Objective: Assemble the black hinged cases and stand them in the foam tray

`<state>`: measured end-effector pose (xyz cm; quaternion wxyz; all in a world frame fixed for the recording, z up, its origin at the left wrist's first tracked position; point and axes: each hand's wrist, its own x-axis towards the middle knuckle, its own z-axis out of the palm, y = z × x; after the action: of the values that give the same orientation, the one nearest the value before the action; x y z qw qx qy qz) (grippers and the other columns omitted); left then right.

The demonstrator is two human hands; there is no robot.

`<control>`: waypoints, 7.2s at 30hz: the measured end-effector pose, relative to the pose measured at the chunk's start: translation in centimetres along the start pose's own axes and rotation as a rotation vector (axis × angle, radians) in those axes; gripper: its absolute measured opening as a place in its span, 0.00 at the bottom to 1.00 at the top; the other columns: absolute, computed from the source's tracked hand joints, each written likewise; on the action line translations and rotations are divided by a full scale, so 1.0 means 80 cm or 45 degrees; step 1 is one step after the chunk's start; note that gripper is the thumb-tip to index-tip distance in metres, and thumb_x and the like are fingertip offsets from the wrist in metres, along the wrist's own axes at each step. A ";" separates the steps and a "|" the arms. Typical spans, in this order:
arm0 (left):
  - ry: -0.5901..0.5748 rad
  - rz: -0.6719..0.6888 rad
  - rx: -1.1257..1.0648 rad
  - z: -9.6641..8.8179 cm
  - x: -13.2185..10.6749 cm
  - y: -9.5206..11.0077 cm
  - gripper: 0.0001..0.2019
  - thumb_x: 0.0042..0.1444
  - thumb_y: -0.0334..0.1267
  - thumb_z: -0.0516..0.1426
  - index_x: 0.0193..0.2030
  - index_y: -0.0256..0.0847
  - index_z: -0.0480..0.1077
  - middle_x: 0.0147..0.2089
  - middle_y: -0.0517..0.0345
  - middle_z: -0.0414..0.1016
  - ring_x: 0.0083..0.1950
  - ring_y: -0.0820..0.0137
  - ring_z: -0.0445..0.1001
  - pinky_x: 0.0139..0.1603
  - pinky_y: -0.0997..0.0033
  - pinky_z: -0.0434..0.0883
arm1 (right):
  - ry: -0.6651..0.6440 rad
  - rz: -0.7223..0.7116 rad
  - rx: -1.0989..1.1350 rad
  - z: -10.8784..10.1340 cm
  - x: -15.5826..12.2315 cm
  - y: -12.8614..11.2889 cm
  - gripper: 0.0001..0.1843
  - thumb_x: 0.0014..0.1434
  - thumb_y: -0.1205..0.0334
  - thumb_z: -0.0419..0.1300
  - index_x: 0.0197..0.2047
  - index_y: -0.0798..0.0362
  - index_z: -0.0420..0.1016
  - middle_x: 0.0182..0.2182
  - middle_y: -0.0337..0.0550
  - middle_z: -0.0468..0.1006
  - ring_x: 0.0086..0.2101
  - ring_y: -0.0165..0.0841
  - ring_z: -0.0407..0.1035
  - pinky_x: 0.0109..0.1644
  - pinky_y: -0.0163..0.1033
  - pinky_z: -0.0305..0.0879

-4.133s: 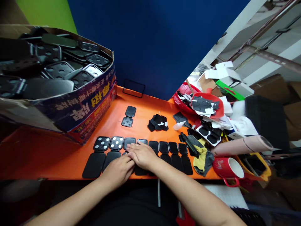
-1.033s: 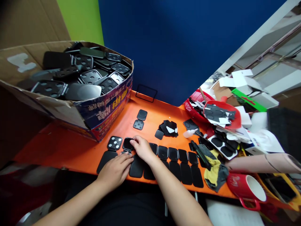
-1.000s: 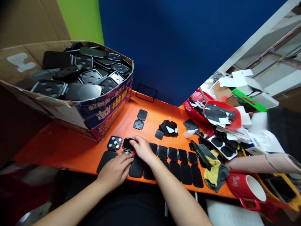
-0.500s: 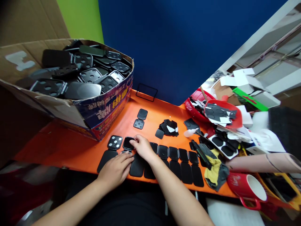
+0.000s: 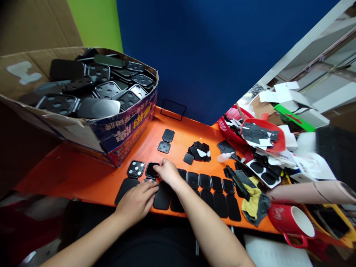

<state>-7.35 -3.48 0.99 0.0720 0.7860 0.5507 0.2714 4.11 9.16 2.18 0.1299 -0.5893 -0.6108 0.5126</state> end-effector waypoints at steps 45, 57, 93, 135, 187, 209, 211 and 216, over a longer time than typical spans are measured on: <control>-0.024 0.057 0.000 -0.015 -0.003 -0.012 0.14 0.58 0.35 0.50 0.49 0.43 0.71 0.53 0.53 0.73 0.52 0.60 0.73 0.50 0.58 0.73 | 0.495 -0.514 -0.935 -0.091 -0.032 0.020 0.15 0.62 0.61 0.51 0.48 0.53 0.74 0.46 0.49 0.74 0.48 0.38 0.66 0.51 0.40 0.59; 0.105 -0.066 0.111 -0.062 -0.040 -0.066 0.13 0.59 0.35 0.50 0.46 0.39 0.73 0.47 0.49 0.76 0.47 0.62 0.74 0.48 0.60 0.73 | 0.307 -0.170 -1.047 -0.156 -0.015 0.020 0.09 0.50 0.57 0.61 0.31 0.53 0.69 0.27 0.41 0.71 0.29 0.33 0.65 0.29 0.34 0.52; 0.092 -0.175 0.040 -0.038 -0.037 -0.067 0.12 0.55 0.30 0.52 0.44 0.42 0.73 0.45 0.53 0.77 0.46 0.64 0.74 0.44 0.64 0.75 | -0.135 -0.598 -0.366 0.043 -0.007 -0.038 0.14 0.60 0.58 0.51 0.25 0.53 0.63 0.22 0.35 0.67 0.25 0.27 0.60 0.29 0.31 0.52; 0.112 -0.141 0.054 -0.038 -0.035 -0.069 0.12 0.55 0.31 0.52 0.43 0.42 0.74 0.44 0.53 0.77 0.45 0.63 0.74 0.44 0.62 0.75 | -0.142 -0.288 -1.234 0.047 0.007 -0.103 0.31 0.56 0.38 0.51 0.35 0.59 0.79 0.37 0.63 0.78 0.39 0.49 0.73 0.38 0.45 0.65; -0.018 -1.112 -1.524 -0.070 0.027 0.036 0.19 0.44 0.47 0.64 0.37 0.35 0.70 0.32 0.54 0.77 0.32 0.69 0.74 0.33 0.73 0.70 | -0.250 -0.410 0.468 -0.020 -0.123 -0.018 0.11 0.55 0.62 0.58 0.43 0.52 0.66 0.28 0.35 0.69 0.26 0.26 0.65 0.28 0.30 0.62; -1.158 0.135 -0.784 0.046 0.131 0.248 0.15 0.49 0.52 0.58 0.37 0.44 0.74 0.34 0.57 0.79 0.37 0.60 0.77 0.35 0.71 0.70 | 0.828 0.046 0.172 -0.134 -0.394 0.207 0.16 0.53 0.62 0.60 0.46 0.51 0.71 0.39 0.44 0.74 0.40 0.35 0.67 0.45 0.40 0.64; -1.044 0.505 -0.689 0.061 0.122 0.289 0.11 0.51 0.48 0.58 0.36 0.46 0.75 0.32 0.57 0.79 0.35 0.61 0.76 0.34 0.71 0.68 | 0.867 -0.028 -0.075 -0.137 -0.417 0.204 0.19 0.54 0.63 0.59 0.50 0.50 0.69 0.43 0.45 0.75 0.44 0.36 0.67 0.49 0.40 0.61; -1.010 1.124 -0.639 0.092 0.100 0.382 0.11 0.59 0.41 0.51 0.42 0.45 0.73 0.37 0.54 0.78 0.37 0.64 0.76 0.37 0.71 0.68 | 1.007 0.170 -0.153 -0.151 -0.477 0.234 0.06 0.58 0.66 0.52 0.36 0.52 0.71 0.31 0.42 0.76 0.34 0.34 0.70 0.36 0.35 0.61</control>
<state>23.61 -6.57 10.15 0.3335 0.9386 0.0268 0.0847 34.69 -21.78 9.94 0.2865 -0.7860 -0.5030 0.2169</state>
